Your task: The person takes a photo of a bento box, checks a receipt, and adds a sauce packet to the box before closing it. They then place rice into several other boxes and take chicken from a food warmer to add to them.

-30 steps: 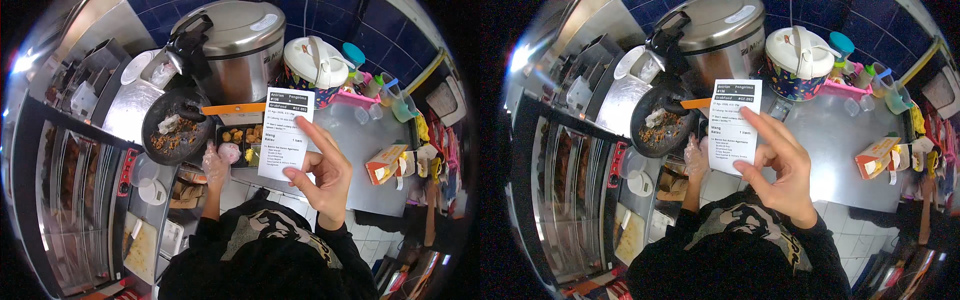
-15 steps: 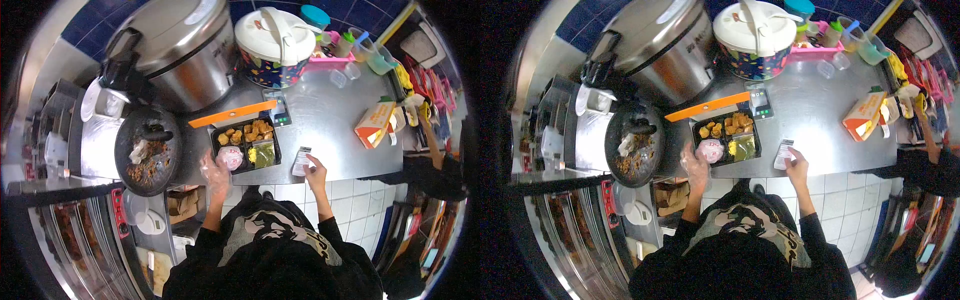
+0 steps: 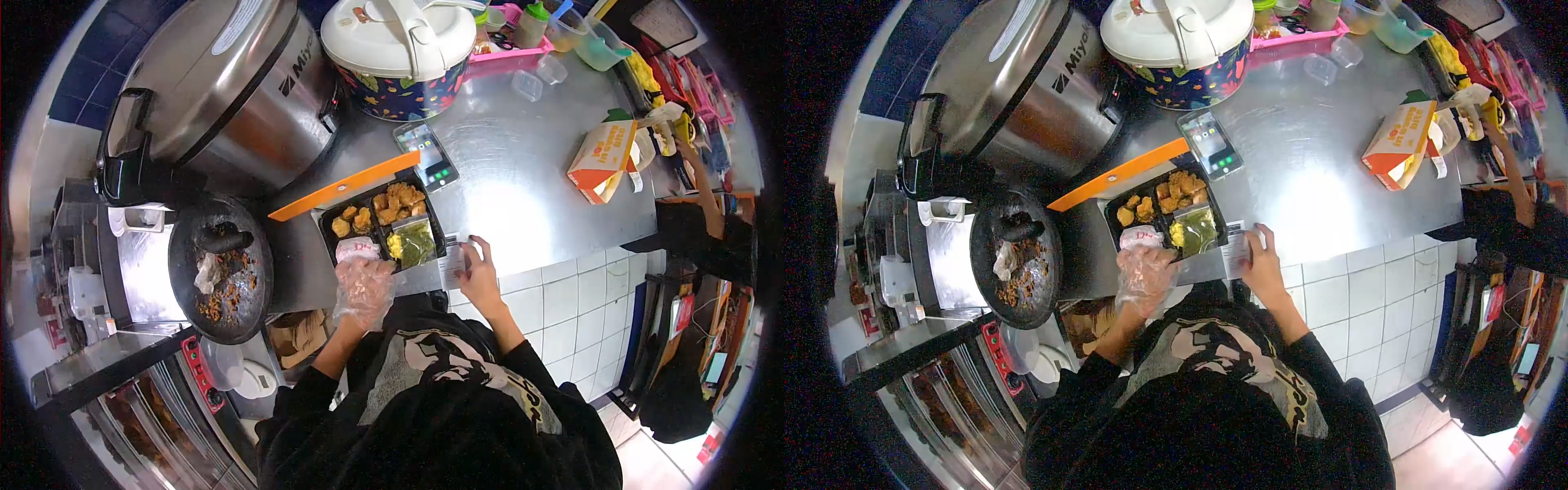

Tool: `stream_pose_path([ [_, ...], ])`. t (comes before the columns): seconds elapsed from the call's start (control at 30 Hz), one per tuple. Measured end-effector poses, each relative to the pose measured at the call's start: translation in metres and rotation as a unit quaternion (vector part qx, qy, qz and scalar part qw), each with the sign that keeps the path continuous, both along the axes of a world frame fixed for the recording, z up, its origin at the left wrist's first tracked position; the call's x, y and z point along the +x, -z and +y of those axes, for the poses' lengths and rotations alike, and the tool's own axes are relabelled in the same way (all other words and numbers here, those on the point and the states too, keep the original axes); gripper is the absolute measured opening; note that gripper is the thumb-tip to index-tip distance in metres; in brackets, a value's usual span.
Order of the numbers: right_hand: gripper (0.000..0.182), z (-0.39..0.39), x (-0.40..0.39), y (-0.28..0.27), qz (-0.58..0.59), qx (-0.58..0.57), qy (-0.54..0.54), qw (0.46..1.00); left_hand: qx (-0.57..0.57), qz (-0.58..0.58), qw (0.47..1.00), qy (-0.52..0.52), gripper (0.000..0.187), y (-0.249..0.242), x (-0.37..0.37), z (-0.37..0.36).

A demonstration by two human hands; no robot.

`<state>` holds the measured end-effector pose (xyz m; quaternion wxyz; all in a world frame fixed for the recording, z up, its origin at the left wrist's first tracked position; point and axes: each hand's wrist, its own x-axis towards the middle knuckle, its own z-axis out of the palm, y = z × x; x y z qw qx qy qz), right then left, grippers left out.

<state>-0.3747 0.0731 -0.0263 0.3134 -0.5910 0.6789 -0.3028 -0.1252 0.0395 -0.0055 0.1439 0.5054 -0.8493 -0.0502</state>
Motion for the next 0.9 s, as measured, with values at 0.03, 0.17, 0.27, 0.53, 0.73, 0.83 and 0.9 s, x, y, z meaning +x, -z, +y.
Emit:
stream_pose_path([
  [0.03,0.056,-0.004,0.001,-0.001,0.002,-0.006,0.001,1.0,0.006,0.036,0.999,0.016,0.02,-0.001,0.004,-0.003],
  [0.17,0.06,-0.02,0.004,-0.006,0.017,-0.031,-0.024,0.999,-0.015,0.06,0.998,0.017,0.02,-0.039,0.0,-0.01],
  [0.27,0.063,-0.029,0.005,-0.002,-0.038,0.024,-0.022,0.999,-0.042,0.069,0.997,0.011,0.02,-0.036,-0.006,-0.011],
  [0.53,0.049,-0.101,-0.03,-0.034,0.059,-0.052,0.0,0.997,0.076,-0.013,0.997,-0.008,0.031,-0.038,-0.016,-0.014],
  [0.73,0.046,-0.182,-0.006,0.024,0.307,-0.199,-0.09,0.926,-0.04,0.124,0.989,-0.067,0.031,-0.04,-0.021,-0.007],
  [0.83,0.049,-0.167,-0.018,0.03,0.314,-0.172,-0.074,0.931,-0.059,0.137,0.981,-0.121,0.026,-0.043,-0.024,-0.007],
  [0.9,0.051,-0.146,-0.034,0.026,0.328,-0.122,-0.057,0.935,-0.075,0.144,0.978,-0.132,0.024,-0.044,-0.028,-0.007],
])
